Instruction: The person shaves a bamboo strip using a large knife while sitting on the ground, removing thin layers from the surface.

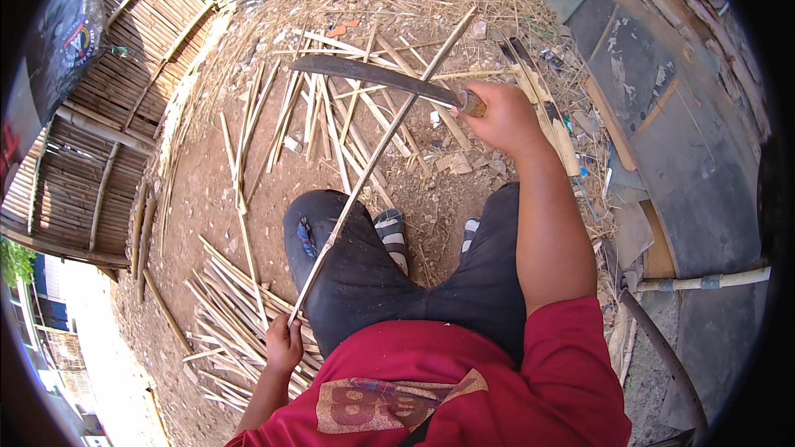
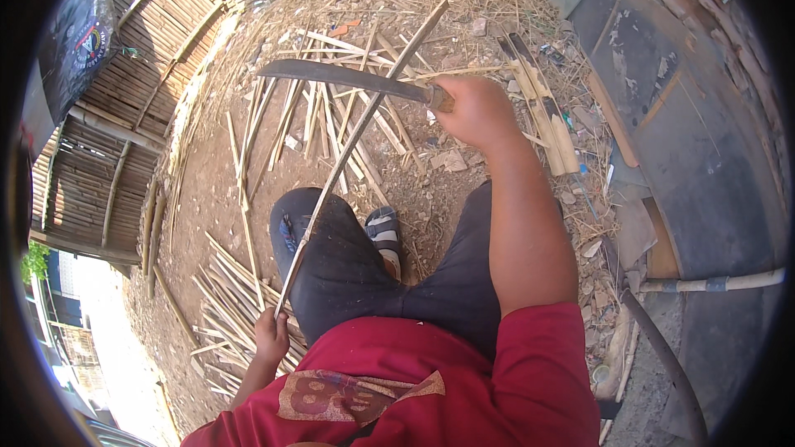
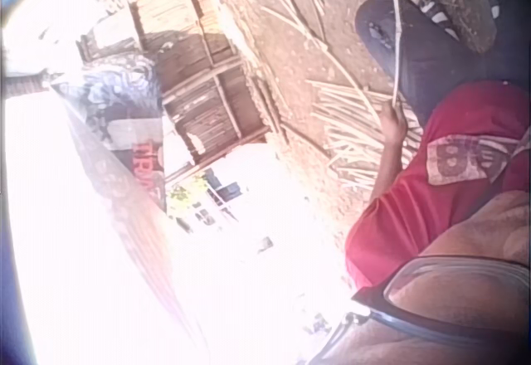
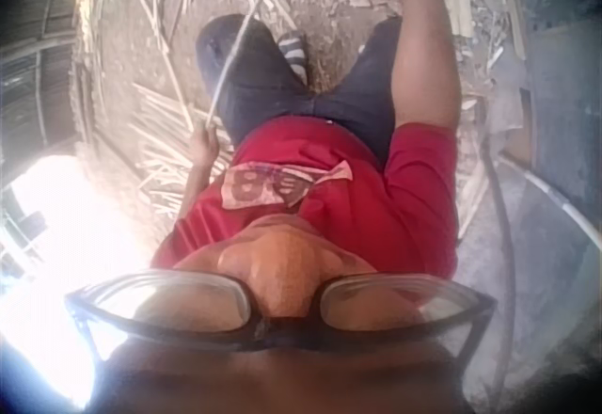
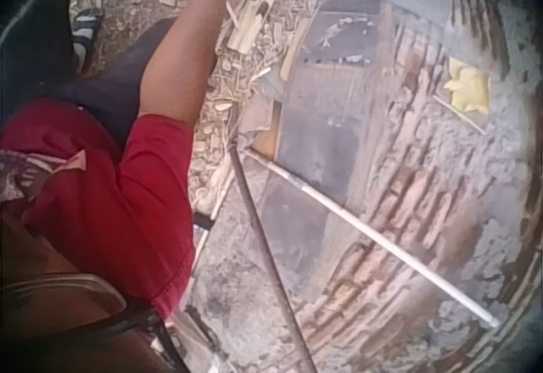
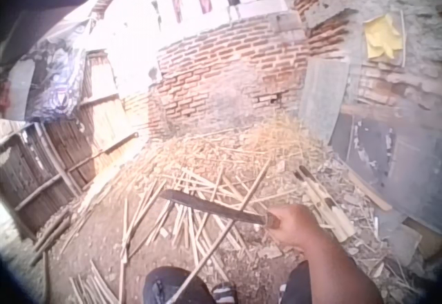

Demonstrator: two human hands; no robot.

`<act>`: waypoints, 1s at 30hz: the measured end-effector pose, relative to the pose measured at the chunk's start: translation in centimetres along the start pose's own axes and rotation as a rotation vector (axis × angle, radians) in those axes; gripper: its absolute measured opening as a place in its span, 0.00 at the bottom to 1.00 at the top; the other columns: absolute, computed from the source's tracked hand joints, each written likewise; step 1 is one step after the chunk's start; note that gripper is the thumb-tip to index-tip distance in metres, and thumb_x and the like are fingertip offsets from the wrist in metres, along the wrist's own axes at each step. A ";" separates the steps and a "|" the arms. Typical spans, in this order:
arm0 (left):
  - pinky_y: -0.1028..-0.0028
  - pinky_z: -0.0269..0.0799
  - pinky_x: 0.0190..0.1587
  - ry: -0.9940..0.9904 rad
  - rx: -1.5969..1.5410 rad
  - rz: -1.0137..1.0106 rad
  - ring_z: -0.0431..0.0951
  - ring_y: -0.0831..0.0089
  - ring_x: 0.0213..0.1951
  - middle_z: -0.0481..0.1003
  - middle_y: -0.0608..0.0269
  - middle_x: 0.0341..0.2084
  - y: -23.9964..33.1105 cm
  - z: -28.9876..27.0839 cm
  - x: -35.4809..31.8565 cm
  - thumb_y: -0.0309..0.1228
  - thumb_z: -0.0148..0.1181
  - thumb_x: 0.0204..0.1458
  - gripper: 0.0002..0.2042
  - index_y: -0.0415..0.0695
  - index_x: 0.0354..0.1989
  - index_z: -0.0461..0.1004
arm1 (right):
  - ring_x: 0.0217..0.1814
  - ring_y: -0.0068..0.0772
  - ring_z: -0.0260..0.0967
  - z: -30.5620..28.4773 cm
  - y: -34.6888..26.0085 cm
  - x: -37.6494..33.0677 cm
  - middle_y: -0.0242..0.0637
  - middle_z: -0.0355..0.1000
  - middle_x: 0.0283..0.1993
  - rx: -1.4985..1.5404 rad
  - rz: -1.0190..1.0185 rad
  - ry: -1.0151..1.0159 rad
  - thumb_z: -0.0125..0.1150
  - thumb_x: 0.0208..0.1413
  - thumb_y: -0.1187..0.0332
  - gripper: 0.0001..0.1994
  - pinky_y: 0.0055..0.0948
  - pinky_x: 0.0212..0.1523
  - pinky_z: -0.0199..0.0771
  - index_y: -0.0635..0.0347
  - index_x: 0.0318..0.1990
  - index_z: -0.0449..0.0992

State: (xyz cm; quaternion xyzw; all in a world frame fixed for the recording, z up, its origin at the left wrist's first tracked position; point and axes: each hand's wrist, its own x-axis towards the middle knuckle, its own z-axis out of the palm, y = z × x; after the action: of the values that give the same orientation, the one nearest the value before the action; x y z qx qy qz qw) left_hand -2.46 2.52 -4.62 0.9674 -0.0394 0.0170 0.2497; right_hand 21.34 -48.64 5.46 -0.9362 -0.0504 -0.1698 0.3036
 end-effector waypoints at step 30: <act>0.53 0.68 0.30 0.046 -0.013 0.015 0.75 0.40 0.27 0.74 0.41 0.21 11.9 -1.4 10.5 0.36 0.55 0.66 0.13 0.37 0.37 0.74 | 0.38 0.55 0.77 2.3 -3.8 -1.1 0.47 0.77 0.31 0.041 -0.337 -0.023 0.68 0.45 0.66 0.12 0.49 0.39 0.75 0.55 0.39 0.80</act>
State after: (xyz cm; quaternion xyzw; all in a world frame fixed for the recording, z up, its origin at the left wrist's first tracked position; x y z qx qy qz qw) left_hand 6.99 -7.89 2.92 0.9648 -0.0410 0.0407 0.2566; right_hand 20.24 -44.16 5.44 -0.9101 -0.2134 -0.2064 0.2891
